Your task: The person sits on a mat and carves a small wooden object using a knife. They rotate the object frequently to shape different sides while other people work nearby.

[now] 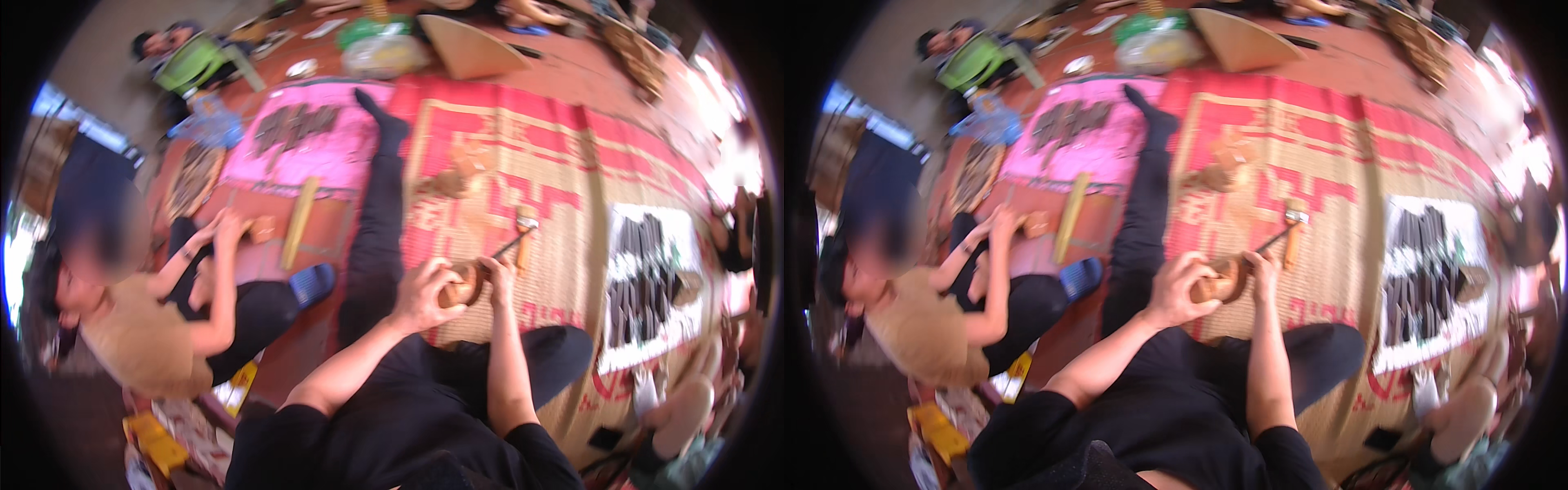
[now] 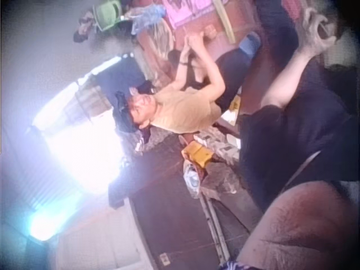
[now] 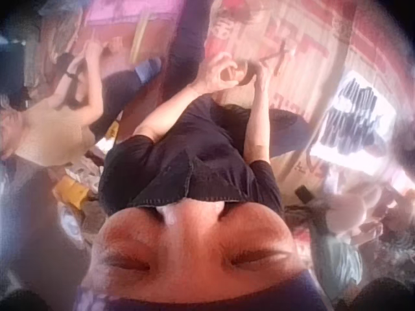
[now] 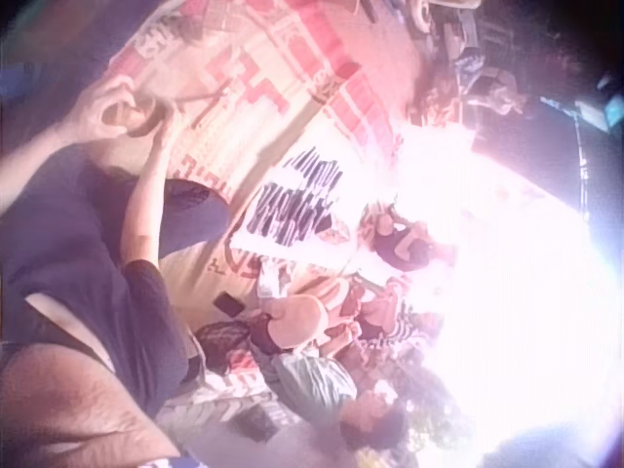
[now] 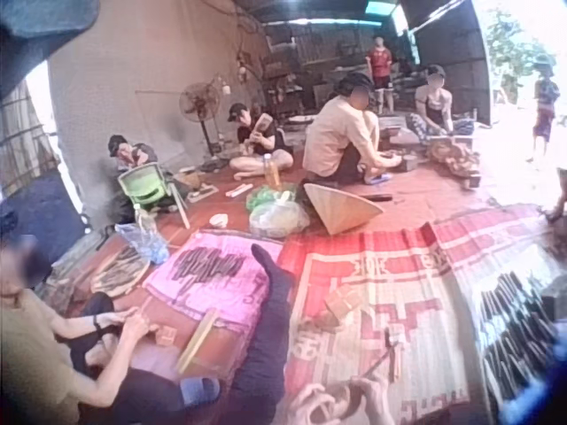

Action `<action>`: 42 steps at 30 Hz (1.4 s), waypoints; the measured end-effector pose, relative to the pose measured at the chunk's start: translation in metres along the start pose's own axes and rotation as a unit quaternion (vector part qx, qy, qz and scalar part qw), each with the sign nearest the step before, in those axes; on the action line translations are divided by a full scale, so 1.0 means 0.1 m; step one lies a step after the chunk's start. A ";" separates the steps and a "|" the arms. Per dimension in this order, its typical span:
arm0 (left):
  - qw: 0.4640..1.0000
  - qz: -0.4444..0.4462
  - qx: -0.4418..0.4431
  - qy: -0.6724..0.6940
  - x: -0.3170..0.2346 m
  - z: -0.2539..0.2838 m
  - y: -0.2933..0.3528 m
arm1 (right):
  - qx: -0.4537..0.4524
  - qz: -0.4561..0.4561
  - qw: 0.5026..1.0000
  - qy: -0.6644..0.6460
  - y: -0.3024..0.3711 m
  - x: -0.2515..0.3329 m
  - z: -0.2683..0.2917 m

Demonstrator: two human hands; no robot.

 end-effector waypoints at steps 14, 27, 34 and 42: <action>0.998 -0.034 0.036 -0.047 -0.18 -0.10 0.04 | 0.070 -0.044 0.997 -0.002 0.21 0.17 -0.11; 0.999 -0.021 0.022 -0.033 -0.12 -0.11 0.11 | 0.035 -0.016 0.999 -0.028 0.13 0.09 -0.03; 0.998 -0.040 0.038 -0.017 -0.14 -0.17 0.05 | 0.066 -0.015 0.998 -0.016 0.16 0.01 0.03; 0.998 -0.045 0.046 -0.023 -0.13 -0.18 0.07 | 0.026 0.006 1.000 0.016 0.27 0.06 -0.02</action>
Point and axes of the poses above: each hand's wrist, its own y-axis away from the middle knuckle, its own z-axis out of the back of the hand, x = y × z, the point moved 1 cm from there along -y, towards the middle knuckle, and after that the axes turned 13 degrees about -y, right-handed, at the moved point
